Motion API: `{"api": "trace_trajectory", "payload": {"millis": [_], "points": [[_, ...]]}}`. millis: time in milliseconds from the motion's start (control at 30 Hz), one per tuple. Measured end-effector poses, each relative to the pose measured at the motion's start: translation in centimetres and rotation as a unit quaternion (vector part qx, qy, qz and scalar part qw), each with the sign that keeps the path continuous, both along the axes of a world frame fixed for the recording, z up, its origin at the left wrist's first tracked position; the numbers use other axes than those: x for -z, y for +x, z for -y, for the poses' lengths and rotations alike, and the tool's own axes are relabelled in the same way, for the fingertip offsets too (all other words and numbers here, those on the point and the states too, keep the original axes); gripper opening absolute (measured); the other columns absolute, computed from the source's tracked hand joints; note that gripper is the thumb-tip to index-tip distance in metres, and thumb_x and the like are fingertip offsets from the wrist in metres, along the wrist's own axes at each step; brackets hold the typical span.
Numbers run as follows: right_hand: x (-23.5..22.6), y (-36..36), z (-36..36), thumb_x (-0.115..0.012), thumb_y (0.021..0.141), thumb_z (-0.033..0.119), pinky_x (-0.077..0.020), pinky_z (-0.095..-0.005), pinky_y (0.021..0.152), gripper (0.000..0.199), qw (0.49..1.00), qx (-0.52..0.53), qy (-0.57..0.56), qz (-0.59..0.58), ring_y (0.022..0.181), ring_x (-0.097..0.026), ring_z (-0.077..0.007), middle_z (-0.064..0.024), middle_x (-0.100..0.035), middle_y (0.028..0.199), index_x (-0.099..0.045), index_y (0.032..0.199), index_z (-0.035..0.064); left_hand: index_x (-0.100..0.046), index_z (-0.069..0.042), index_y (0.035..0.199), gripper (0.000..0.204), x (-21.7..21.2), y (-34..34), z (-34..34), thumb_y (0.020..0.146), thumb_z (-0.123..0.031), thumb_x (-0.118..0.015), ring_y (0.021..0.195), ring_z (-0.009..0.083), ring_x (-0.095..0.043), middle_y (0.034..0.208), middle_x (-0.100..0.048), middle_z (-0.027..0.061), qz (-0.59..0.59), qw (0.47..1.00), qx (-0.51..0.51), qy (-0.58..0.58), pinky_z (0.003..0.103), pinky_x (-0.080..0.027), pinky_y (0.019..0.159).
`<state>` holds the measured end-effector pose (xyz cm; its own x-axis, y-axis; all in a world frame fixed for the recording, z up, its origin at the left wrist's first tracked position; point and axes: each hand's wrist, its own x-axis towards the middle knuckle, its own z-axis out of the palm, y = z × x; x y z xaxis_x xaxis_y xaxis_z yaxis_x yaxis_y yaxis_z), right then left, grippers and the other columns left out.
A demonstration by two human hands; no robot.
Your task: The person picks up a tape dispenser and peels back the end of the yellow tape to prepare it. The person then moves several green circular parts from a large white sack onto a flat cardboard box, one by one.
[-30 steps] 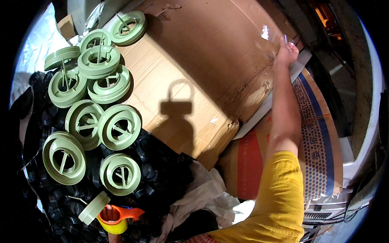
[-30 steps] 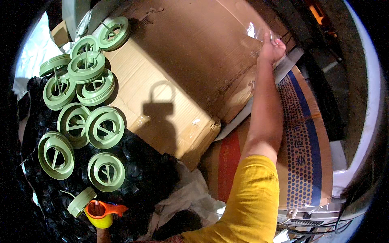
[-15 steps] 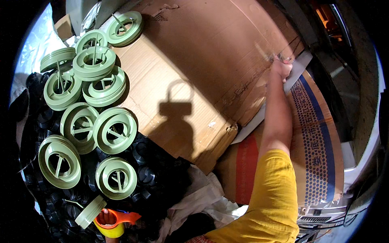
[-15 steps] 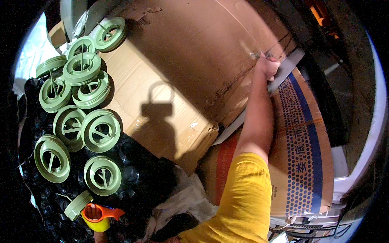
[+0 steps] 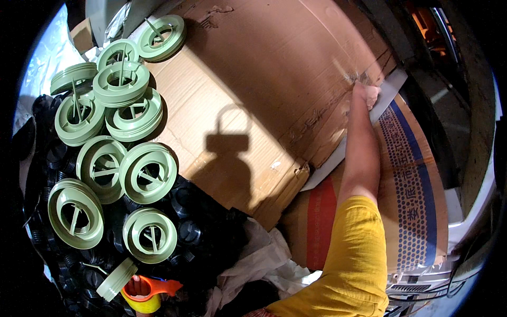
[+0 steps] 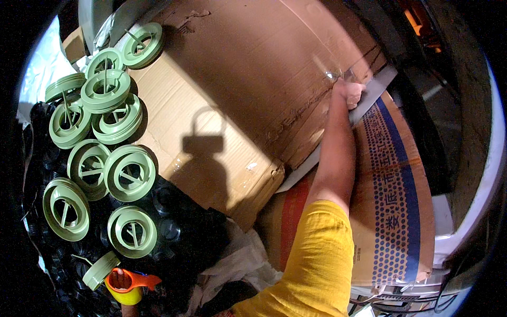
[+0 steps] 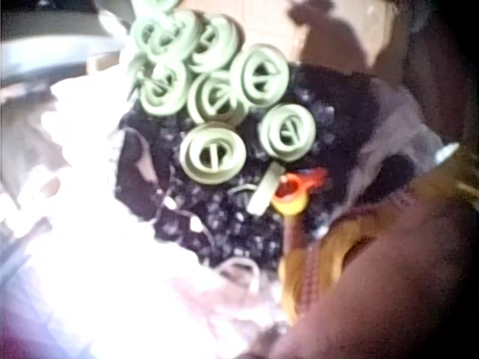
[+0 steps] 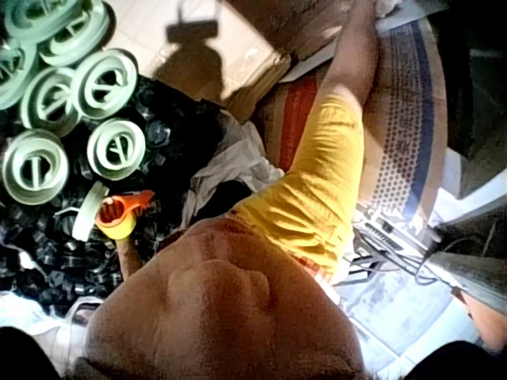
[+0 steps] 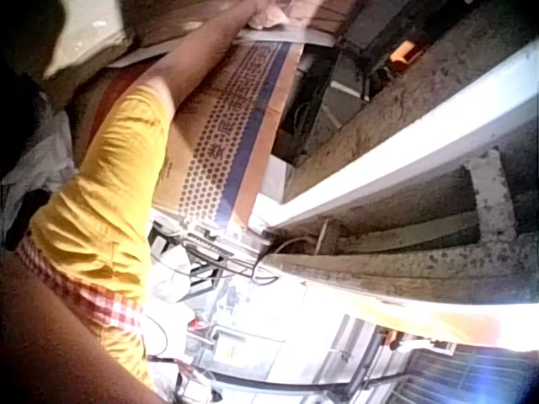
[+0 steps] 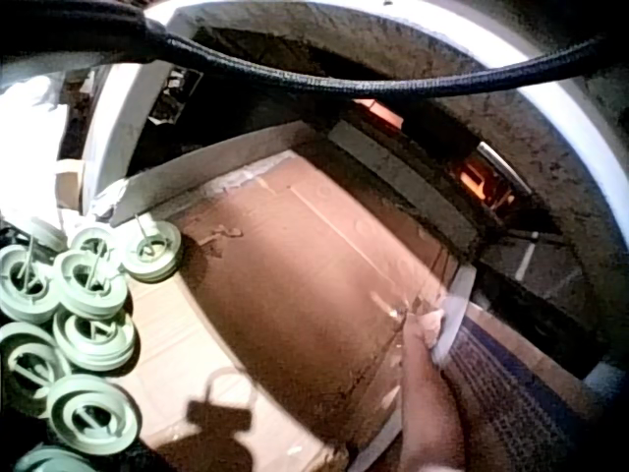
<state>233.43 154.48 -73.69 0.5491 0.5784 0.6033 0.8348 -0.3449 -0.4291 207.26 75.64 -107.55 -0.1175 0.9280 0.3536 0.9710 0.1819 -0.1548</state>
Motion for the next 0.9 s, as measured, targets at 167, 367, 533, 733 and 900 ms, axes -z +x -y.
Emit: {"api": "trace_trajectory", "payload": {"millis": [167,367,533,733,900], "points": [[-0.1,0.5,-0.3,-0.083,0.066,0.046,-0.0498,-0.0421,0.091,0.074,0.998,0.04,-0.043,0.027,0.11,-0.061,-0.0292,-0.0131,-0.064,0.116,-0.049,0.119,0.0075,-0.051,-0.004,0.121,0.047,2.1,0.1,1.2,0.084,-0.029,-0.064,0.13,0.042,-0.039,0.143,-0.041,0.0171,0.028,1.0,-0.004,-0.001,0.058,-0.034,0.105],[1.0,-1.1,-0.1,-0.079,0.07,0.045,-0.0475,-0.044,0.091,0.065,0.988,0.096,0.024,0.117,0.114,-0.051,-0.0286,-0.0097,-0.053,0.125,-0.053,0.117,0.0088,-0.053,-0.004,0.117,0.044,1.3,0.1,1.0,0.083,-0.03,-0.064,0.132,0.043,-0.039,0.143,-0.041,0.0167,0.026,1.0,-0.006,0.016,0.059,-0.033,0.106],[1.6,-0.8,0.4,-0.06,0.087,0.034,-0.0379,-0.0417,0.095,0.038,0.902,0.069,0.097,0.416,0.112,-0.049,-0.0283,-0.0059,-0.053,0.119,-0.056,0.116,0.0096,-0.053,-0.005,0.116,0.043,0.9,0.0,0.8,0.083,-0.03,-0.065,0.131,0.0424,-0.04,0.142,-0.042,0.016,0.027,0.999,-0.003,0.018,0.059,-0.034,0.106],[2.4,-3.1,1.1,-0.047,0.092,0.048,-0.0238,-0.0458,0.109,0.062,0.915,-0.136,-0.133,0.357,0.131,-0.033,-0.0346,-0.016,-0.036,0.145,-0.042,0.139,0.0077,-0.052,-0.005,0.114,0.042,0.9,-0.1,0.4,0.082,-0.029,-0.065,0.129,0.0417,-0.042,0.141,-0.044,0.0152,0.031,0.999,0.004,0.02,0.058,-0.034,0.105],[4.7,-2.0,-0.8,-0.038,0.089,0.069,-0.0032,-0.0474,0.118,0.096,0.929,-0.215,-0.174,0.245,0.145,-0.003,-0.04,-0.0253,-0.007,0.156,-0.011,0.151,0.0014,-0.052,-0.005,0.114,0.042,-0.8,0.6,-0.4,0.082,-0.028,-0.066,0.127,0.0412,-0.044,0.14,-0.045,0.0145,0.096,0.995,-0.027,-0.007,0.058,-0.036,0.104]]}}
